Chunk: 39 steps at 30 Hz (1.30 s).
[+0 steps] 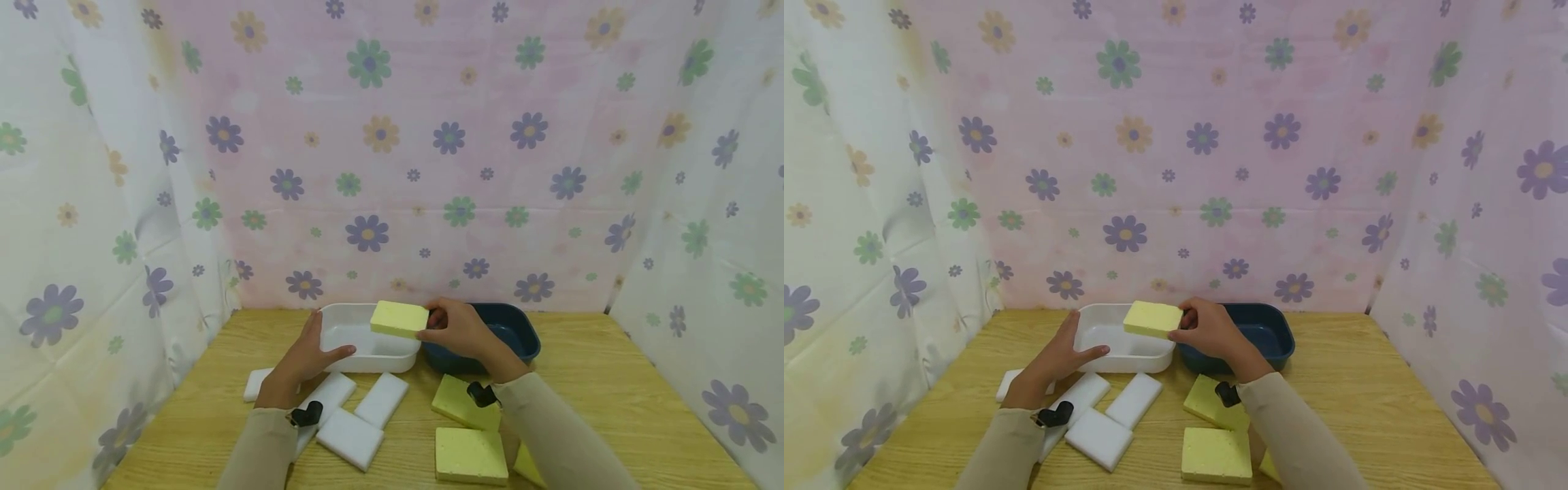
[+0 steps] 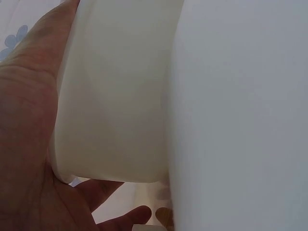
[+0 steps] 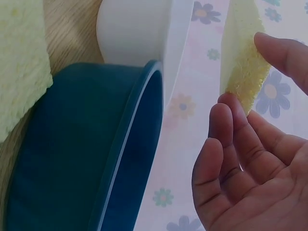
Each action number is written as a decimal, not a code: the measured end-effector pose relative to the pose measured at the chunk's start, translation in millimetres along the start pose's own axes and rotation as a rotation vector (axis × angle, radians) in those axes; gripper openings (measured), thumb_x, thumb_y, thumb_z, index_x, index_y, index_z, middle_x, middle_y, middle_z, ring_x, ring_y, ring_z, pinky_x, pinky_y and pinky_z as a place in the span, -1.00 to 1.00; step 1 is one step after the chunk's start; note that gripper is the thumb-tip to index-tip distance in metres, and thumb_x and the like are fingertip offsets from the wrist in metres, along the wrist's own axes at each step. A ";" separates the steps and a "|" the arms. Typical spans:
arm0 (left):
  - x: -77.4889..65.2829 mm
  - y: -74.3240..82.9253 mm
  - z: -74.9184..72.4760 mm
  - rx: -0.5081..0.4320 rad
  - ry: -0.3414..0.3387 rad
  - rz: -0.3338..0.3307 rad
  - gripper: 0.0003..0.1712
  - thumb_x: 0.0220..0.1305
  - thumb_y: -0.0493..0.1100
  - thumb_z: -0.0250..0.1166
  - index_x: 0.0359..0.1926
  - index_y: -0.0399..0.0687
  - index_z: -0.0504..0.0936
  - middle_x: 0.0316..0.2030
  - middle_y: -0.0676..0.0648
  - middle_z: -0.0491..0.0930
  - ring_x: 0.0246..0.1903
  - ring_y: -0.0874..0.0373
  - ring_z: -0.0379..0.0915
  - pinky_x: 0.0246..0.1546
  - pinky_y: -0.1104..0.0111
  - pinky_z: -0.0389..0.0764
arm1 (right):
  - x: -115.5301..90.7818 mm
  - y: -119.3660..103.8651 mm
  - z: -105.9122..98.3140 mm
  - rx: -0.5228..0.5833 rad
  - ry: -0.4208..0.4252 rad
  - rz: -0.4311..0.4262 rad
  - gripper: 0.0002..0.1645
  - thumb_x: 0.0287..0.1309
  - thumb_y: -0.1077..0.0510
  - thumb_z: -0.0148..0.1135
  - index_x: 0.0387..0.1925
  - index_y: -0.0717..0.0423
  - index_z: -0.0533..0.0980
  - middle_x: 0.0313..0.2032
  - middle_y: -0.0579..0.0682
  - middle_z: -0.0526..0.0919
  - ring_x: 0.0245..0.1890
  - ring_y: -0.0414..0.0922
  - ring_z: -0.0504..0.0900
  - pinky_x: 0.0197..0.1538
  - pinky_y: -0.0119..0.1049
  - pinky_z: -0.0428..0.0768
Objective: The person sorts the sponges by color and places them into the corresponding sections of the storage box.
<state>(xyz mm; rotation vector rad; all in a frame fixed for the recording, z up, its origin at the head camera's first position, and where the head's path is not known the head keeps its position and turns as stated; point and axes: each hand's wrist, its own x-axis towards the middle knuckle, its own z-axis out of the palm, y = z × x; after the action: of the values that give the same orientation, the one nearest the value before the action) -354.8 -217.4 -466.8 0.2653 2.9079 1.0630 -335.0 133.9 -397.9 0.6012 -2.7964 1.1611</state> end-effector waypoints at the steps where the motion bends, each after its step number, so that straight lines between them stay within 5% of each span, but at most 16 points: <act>1: 0.1 0.2 -0.2 0.001 0.000 0.001 0.56 0.12 0.53 0.38 0.66 -0.09 -0.44 0.66 -0.24 -0.46 0.59 -0.38 -0.20 0.47 -0.29 0.14 | 1.0 -1.0 1.3 0.001 -0.001 0.000 -0.25 0.16 -0.11 0.55 0.31 0.05 0.51 -0.14 -0.13 0.70 -0.18 -0.23 0.66 -0.13 -0.26 0.68; 24: 5.9 -0.3 5.4 -0.059 0.013 0.048 0.53 0.09 0.51 0.42 0.68 0.02 -0.38 0.66 -0.24 -0.43 0.58 -0.35 -0.09 0.46 -0.26 0.19 | 30.9 -19.0 23.6 -0.055 -0.081 0.065 -0.21 0.10 -0.17 0.57 0.29 0.03 0.53 -0.22 -0.16 0.69 -0.27 -0.20 0.64 -0.19 -0.23 0.67; 31: 5.3 0.4 6.2 -0.100 0.038 0.055 0.51 0.05 0.47 0.48 0.68 0.12 -0.32 0.60 -0.20 -0.07 0.40 -0.23 0.25 0.37 -0.18 0.35 | 37.7 -25.7 30.3 -0.094 -0.100 0.073 -0.22 0.08 -0.13 0.59 0.27 0.07 0.54 -0.21 -0.12 0.70 -0.27 -0.19 0.64 -0.19 -0.22 0.68; 39: 2.8 -2.8 3.9 -0.085 0.054 0.066 0.48 0.07 0.47 0.47 0.67 0.08 -0.28 0.54 -0.21 0.05 0.34 -0.20 0.31 0.33 -0.15 0.40 | 43.2 -33.9 46.3 -0.115 -0.127 0.066 -0.22 0.07 -0.10 0.60 0.28 0.09 0.55 -0.18 -0.09 0.71 -0.20 -0.16 0.66 -0.14 -0.20 0.68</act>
<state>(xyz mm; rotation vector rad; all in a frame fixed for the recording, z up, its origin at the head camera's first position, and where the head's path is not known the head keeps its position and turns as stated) -357.7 -216.6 -471.6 0.3362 2.9106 1.2187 -357.7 65.8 -399.9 0.5982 -2.9864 0.9966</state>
